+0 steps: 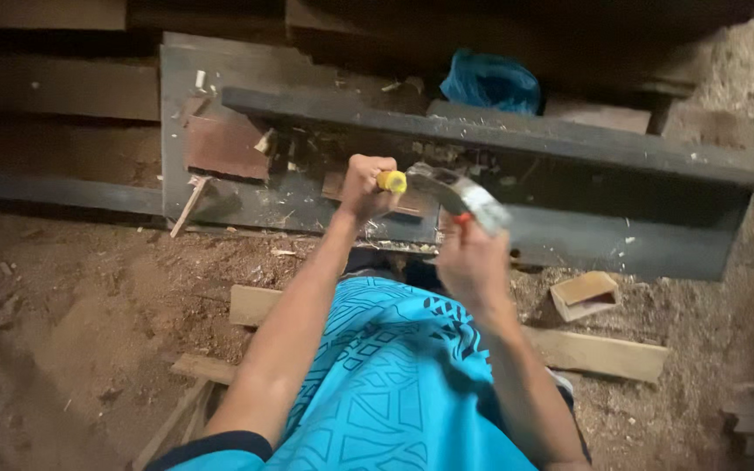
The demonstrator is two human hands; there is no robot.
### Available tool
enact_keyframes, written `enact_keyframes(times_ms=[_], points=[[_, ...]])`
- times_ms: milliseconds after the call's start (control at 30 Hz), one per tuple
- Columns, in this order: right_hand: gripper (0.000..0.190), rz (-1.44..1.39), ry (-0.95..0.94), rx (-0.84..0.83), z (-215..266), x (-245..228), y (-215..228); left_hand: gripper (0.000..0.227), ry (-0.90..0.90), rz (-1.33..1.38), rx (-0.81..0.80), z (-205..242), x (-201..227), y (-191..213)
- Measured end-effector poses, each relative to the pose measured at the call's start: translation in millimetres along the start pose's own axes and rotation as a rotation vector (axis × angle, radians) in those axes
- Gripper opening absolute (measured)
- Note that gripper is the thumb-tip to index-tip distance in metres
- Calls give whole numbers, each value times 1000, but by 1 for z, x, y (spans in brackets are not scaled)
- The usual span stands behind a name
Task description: The person uses a chisel and hammer to carve a small wooden block clamped on a metal workbench. They repeatedly strike the chisel to remove wood chips, adjusting the chisel position as they work.
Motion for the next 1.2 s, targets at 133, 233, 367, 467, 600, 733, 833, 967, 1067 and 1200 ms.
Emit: enact_keyframes(times_ms=[133,233,367,467,600,733,833,967,1067,1200], points=[[24,-225,135,174,7,-7,19,25,-14,61,10,0,-8,4],[23,34,222,55,4,-22,0,25,29,150,-58,-5,-12,-3],[22,-33,59,3,0,-21,2,28,-78,-24,38,-9,2,7],[21,-223,121,161,15,-32,31,30,-7,-17,30,-4,1,7],[20,23,230,30,-5,-29,-11,39,-45,-14,46,-16,-1,13],[19,-169,89,121,6,-5,10,31,-75,-59,26,-12,-2,8],[18,-308,170,256,13,-12,26,31,-62,-66,32,-8,-3,7],[17,-1,185,64,-2,-15,-12,26,-123,-122,33,-10,4,10],[18,-445,23,177,2,7,8,26,-94,-96,31,-11,1,11],[26,-570,224,335,13,-9,36,33,-20,-51,47,-5,-6,14]])
Point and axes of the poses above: each hand's wrist, its own z-axis away from the middle knuckle, its own y-axis out of the back of the hand, x = y × z, the point moved 10 cm from there along -z, towards the middle knuckle, and after that the axes turned 12 degrees about -z, right-handed, at the moved point
